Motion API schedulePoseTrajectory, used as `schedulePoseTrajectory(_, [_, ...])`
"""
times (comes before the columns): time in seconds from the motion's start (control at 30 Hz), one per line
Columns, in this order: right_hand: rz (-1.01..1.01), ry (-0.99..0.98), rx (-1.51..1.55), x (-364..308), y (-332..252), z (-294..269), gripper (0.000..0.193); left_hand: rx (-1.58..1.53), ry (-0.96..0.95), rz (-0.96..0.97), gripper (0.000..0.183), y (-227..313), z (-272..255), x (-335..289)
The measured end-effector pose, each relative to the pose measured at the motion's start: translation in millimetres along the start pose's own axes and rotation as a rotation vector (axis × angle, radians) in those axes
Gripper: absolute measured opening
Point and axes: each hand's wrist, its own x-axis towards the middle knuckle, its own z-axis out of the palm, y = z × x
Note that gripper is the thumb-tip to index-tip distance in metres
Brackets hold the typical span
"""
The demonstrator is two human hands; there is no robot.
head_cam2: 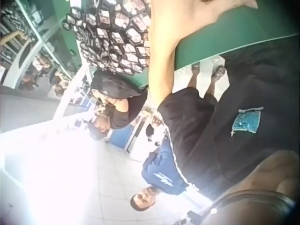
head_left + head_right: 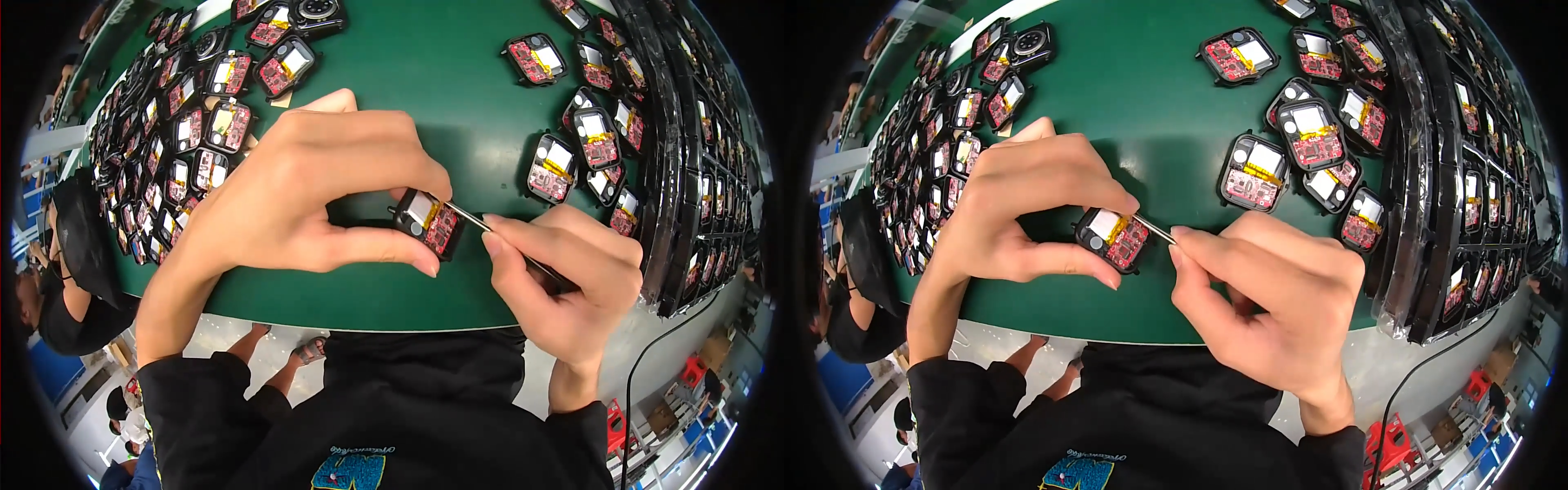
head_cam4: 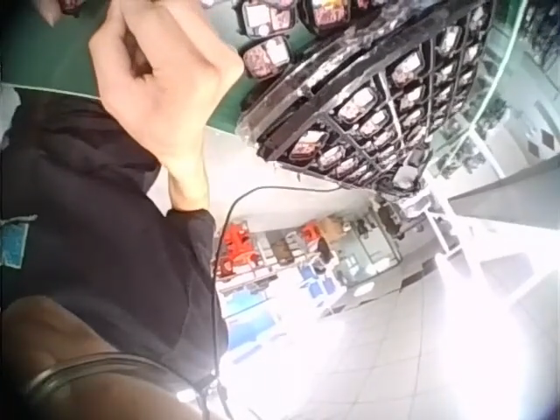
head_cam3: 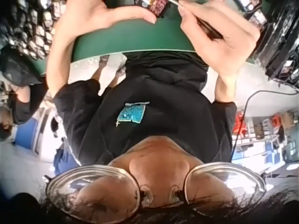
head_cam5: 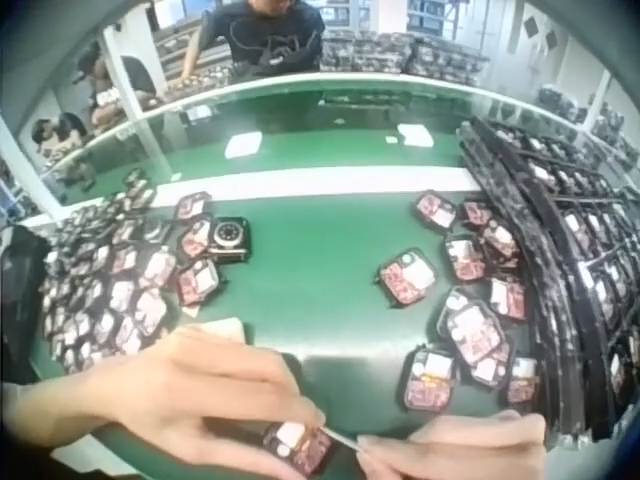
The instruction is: The recorder is using tweezers to arrange or connect internal components of smartwatch bodies at an industrial assembly line.
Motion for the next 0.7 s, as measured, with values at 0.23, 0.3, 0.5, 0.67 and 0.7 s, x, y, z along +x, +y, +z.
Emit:
schedulePoseTrajectory(0.23, [-0.08,0.033,-0.03,-2.0,4.1,0.1,0.023,0.004,-0.027,-0.036,0.059,4.0,-2.3,3.0])
schedulePoseTrajectory(0.3, [-0.038,-0.005,-0.022,0.3,-1.3,-4.3,0.023,0.014,-0.025,-0.026,0.06,4.6,-2.0,3.1])
schedulePoseTrajectory(0.5, [0.025,-0.033,0.028,-1.3,-1.6,-4.3,0.022,0.042,-0.021,-0.036,0.062,4.7,-0.6,3.4])
schedulePoseTrajectory(0.67, [-0.017,-0.028,0.019,-2.5,0.6,-3.9,0.021,0.064,-0.037,-0.064,0.064,7.0,-3.5,2.7])
schedulePoseTrajectory(0.7, [-0.024,-0.002,0.034,-2.7,1.9,-1.5,0.019,0.051,-0.02,-0.055,0.063,5.7,-2.7,2.5])
